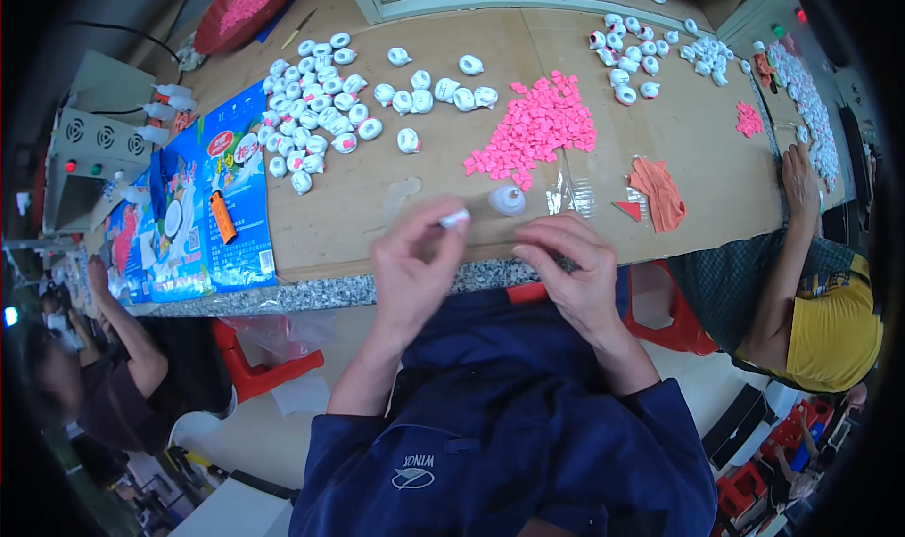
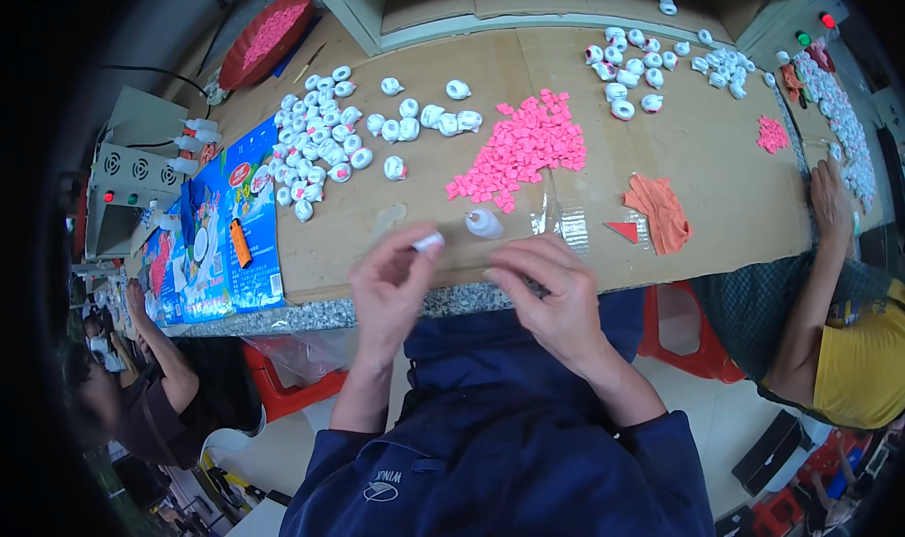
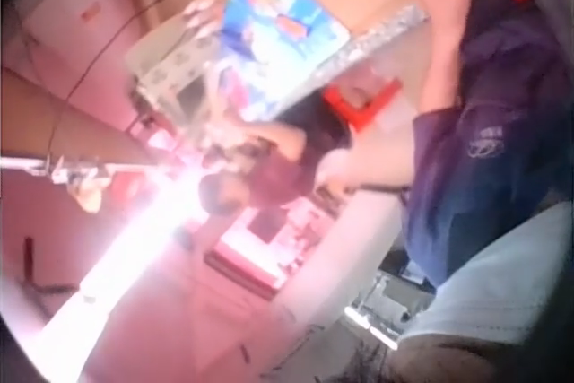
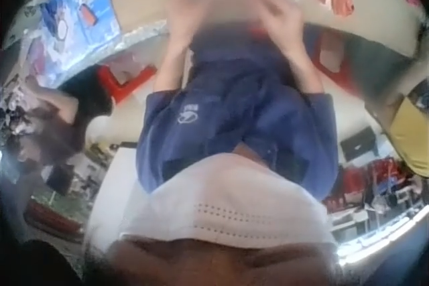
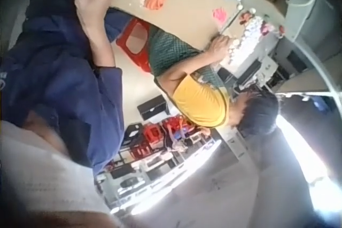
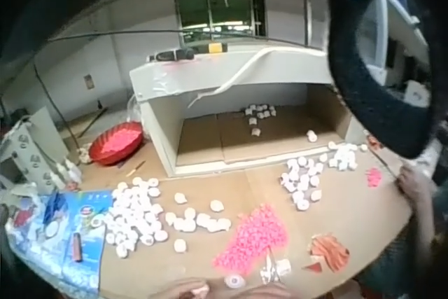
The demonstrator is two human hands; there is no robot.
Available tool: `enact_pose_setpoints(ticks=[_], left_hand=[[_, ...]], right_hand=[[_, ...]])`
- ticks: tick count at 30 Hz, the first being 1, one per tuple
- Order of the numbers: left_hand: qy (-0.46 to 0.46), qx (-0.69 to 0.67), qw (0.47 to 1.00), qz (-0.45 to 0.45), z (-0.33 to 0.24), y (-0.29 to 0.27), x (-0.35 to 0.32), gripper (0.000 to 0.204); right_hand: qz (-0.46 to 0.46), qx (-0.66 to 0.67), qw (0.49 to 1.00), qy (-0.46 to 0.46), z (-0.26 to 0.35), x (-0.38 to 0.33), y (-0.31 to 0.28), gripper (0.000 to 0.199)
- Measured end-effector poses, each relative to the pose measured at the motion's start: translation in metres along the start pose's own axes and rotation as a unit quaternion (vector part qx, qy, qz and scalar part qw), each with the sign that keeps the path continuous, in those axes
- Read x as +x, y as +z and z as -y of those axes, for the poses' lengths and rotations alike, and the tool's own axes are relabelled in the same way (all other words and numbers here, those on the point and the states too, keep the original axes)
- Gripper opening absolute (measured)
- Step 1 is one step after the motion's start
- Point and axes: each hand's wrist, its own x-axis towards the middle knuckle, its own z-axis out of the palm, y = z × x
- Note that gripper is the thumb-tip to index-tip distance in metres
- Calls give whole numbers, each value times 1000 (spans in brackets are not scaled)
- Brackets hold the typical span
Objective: Assembling small plastic components by applying glue and joining them together on a factory workbench.
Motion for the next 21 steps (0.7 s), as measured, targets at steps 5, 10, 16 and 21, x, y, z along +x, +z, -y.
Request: enact_pose_setpoints(ticks=[5, 10, 16, 21], left_hand=[[163, 292, 935, -118, -8, -30, 45, 23], [316, 549, 772, -50, -11, -30, 67, 23], [291, 546, 783, -67, -15, -49, 104, 20], [335, 581, 741, -26, -22, -45, 121, 19]], right_hand=[[-41, -45, 997, 53, 0, 10, -1, 26], [-42, -78, 996, 7, 1, 26, 13, 31], [-40, -88, 995, -29, -12, 26, 21, 30], [-43, -73, 995, -58, -12, 27, 18, 28]])
